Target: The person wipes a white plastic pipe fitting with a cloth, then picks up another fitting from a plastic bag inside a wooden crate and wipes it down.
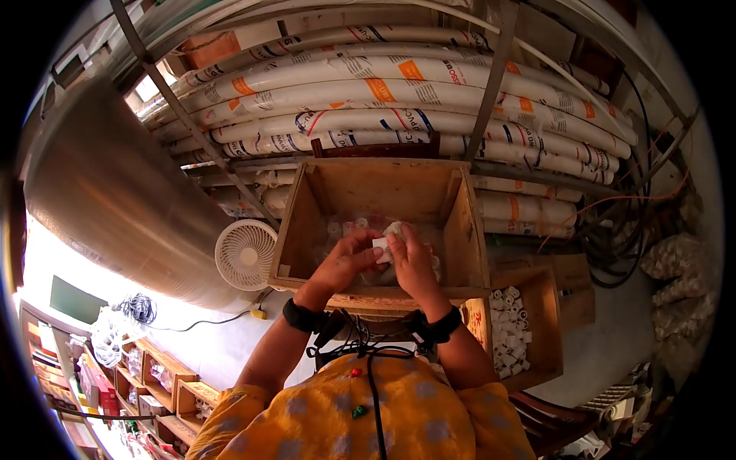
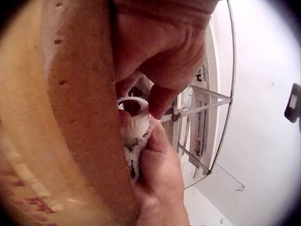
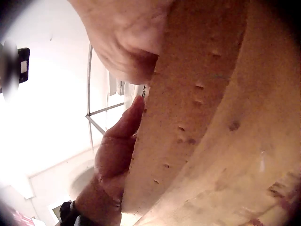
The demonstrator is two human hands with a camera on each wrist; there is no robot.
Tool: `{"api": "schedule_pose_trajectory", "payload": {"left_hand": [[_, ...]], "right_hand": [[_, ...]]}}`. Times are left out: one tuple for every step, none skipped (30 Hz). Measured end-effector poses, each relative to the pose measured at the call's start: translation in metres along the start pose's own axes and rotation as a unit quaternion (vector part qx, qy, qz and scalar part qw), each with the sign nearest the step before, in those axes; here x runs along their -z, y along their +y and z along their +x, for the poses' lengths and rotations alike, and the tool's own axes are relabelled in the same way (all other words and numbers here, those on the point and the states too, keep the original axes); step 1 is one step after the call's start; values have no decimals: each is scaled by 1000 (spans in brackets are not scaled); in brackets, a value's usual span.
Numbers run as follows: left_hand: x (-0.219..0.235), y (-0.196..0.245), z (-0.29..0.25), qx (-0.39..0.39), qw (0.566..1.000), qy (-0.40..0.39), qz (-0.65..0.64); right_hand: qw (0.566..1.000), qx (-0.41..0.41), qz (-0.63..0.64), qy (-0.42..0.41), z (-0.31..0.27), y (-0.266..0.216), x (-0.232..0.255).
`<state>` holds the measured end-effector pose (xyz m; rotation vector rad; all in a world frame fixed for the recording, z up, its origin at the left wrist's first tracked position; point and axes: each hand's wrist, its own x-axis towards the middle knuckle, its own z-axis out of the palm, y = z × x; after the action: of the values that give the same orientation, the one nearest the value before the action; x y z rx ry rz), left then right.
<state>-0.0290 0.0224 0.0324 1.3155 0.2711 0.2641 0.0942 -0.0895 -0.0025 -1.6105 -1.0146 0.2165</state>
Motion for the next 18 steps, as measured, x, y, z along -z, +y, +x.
{"api": "schedule_pose_trajectory", "payload": {"left_hand": [[0, 1, 0, 15, 1000, -4, 0], [0, 1, 1, 22, 1000, -9, -1], [0, 1, 2, 28, 999, -14, -2], [-1, 1, 3, 35, 999, -20, -2], [0, 0, 4, 35, 999, -21, -1], [1, -3, 5, 36, 999, -23, 0], [1, -4, 5, 36, 999, -24, 2], [1, -4, 5, 35, 999, -23, 4], [2, -4, 4, 33, 999, -22, 6], [2, -5, 4, 31, 999, -20, 8], [2, -5, 3, 27, 999, -17, 11], [2, -4, 3, 22, 1000, -13, 15], [3, -4, 2, 17, 1000, -8, 20], [3, -4, 2, 3, 1000, -2, 25], [3, -6, 2, -10, 999, 5, 30], [3, -8, 2, -24, 999, 11, 35], [3, -9, 2, -27, 999, 11, 24], [3, -10, 1, -31, 999, 12, 12]], "right_hand": [[1000, -6, 9, -9, 1, -10, 4], [1000, -11, 18, -17, 1, -18, 7], [1000, -2, 14, -11, 2, -23, 9], [1000, 7, 11, -4, 2, -27, 10], [1000, 16, 8, 1, 1, -29, 10], [1000, 16, 7, 3, 1, -29, 10], [1000, 16, 6, 5, 1, -28, 9], [1000, 16, 5, 7, 1, -26, 9], [1000, 15, 7, 5, 1, -25, 8], [1000, 13, 10, 3, 1, -23, 8], [1000, 12, 12, 0, 1, -22, 8], [1000, 11, 12, -5, 1, -21, 7], [1000, 10, 11, -11, 2, -19, 7], [1000, 10, 11, -17, 3, -17, 6], [999, -7, 17, -35, 3, -14, 5], [998, -23, 24, -53, 2, -9, 2], [996, -39, 30, -71, 2, -6, 1], [997, -32, 37, -68, 3, -4, 1]]}}
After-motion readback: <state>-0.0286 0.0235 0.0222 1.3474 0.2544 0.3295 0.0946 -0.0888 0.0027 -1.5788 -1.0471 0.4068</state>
